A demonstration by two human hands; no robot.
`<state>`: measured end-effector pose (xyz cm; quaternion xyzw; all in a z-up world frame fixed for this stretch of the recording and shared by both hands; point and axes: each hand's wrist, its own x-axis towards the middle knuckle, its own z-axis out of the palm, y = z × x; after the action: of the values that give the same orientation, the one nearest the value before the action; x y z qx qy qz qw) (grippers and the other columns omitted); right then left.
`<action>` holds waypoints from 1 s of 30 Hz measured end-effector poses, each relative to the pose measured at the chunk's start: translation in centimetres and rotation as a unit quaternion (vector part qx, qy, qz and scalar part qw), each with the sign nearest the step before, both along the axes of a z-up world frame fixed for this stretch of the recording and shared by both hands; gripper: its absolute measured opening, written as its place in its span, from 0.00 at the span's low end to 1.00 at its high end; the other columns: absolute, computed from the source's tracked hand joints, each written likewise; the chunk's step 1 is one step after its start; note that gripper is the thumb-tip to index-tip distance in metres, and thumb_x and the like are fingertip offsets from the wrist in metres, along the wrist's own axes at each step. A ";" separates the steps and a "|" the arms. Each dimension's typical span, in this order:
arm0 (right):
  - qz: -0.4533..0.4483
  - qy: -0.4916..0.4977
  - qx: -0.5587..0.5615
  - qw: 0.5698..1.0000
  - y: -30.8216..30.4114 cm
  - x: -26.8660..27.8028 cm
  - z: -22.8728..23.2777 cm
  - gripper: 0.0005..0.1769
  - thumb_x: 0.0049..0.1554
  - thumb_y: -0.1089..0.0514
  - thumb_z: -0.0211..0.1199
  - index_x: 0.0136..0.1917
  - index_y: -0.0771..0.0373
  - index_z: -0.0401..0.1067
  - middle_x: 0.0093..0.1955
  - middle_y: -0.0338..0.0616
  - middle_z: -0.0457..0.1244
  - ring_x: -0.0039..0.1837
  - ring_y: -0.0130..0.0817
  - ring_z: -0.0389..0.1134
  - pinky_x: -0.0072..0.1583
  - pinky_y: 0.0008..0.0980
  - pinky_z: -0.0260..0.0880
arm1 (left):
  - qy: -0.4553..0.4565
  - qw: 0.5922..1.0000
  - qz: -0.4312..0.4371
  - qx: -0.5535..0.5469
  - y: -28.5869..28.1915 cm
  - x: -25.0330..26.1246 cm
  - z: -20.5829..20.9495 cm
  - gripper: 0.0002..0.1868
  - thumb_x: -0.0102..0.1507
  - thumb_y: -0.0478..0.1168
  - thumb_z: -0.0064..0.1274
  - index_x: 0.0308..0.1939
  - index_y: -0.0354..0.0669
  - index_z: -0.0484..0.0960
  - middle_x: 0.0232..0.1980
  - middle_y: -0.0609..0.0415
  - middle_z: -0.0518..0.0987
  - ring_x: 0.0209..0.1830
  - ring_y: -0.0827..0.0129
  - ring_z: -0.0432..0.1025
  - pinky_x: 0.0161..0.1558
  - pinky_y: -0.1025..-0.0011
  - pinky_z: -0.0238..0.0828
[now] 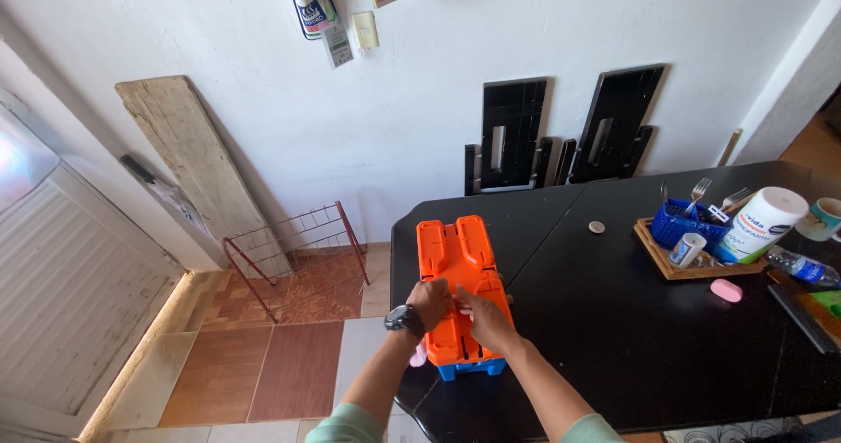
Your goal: The person wipes the exterior of an orange and blue toolbox with a pink cloth, then opens the toolbox and wipes a hammer with the same cloth. The toolbox remains open on the table at the end.
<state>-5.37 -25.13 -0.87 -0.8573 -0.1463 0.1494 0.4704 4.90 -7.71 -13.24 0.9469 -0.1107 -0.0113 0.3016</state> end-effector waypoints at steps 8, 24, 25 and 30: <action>-0.022 0.035 0.044 0.998 0.4 0.9 -0.5 0.34 0.57 0.66 0.59 0.77 0.59 0.63 0.77 0.53 0.57 0.80 0.51 0.52 0.75 0.49 0.57 | 0.074 0.952 -0.004 -0.296 4.0 -4.0 5.3 0.17 0.55 0.36 0.60 0.28 0.48 0.64 0.42 0.54 0.87 0.42 0.65 0.79 0.42 0.68 0.74; -0.032 -0.081 0.097 0.992 5.0 1.4 0.2 0.13 0.65 0.50 0.60 0.54 0.59 0.80 0.47 0.51 0.73 0.54 0.41 0.74 0.57 0.44 0.74 | -0.066 0.976 0.025 -0.205 5.9 -10.5 8.7 0.33 0.48 0.49 0.74 0.39 0.24 0.74 0.45 0.24 0.75 0.47 0.29 0.72 0.45 0.41 0.69; -0.031 -0.081 0.097 0.992 5.1 1.7 0.0 0.13 0.65 0.50 0.60 0.54 0.59 0.80 0.47 0.51 0.73 0.54 0.41 0.74 0.57 0.44 0.74 | -0.067 0.976 0.026 -0.205 5.7 -10.0 7.7 0.33 0.48 0.49 0.74 0.39 0.24 0.74 0.45 0.24 0.75 0.47 0.29 0.72 0.45 0.41 0.69; -0.120 -0.062 0.053 0.989 4.6 3.0 -2.1 0.13 0.63 0.53 0.56 0.54 0.58 0.79 0.55 0.40 0.74 0.58 0.33 0.76 0.57 0.30 0.77 | 0.131 0.962 0.160 -0.177 5.7 -7.4 -1.3 0.23 0.71 0.56 0.32 0.48 0.46 0.77 0.39 0.42 0.84 0.30 0.53 0.79 0.28 0.60 0.74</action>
<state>-2.39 -20.57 -2.96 -0.8499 -0.0789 0.0300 0.5201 -2.47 -2.01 -14.59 0.8741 0.0826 -0.0674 0.4739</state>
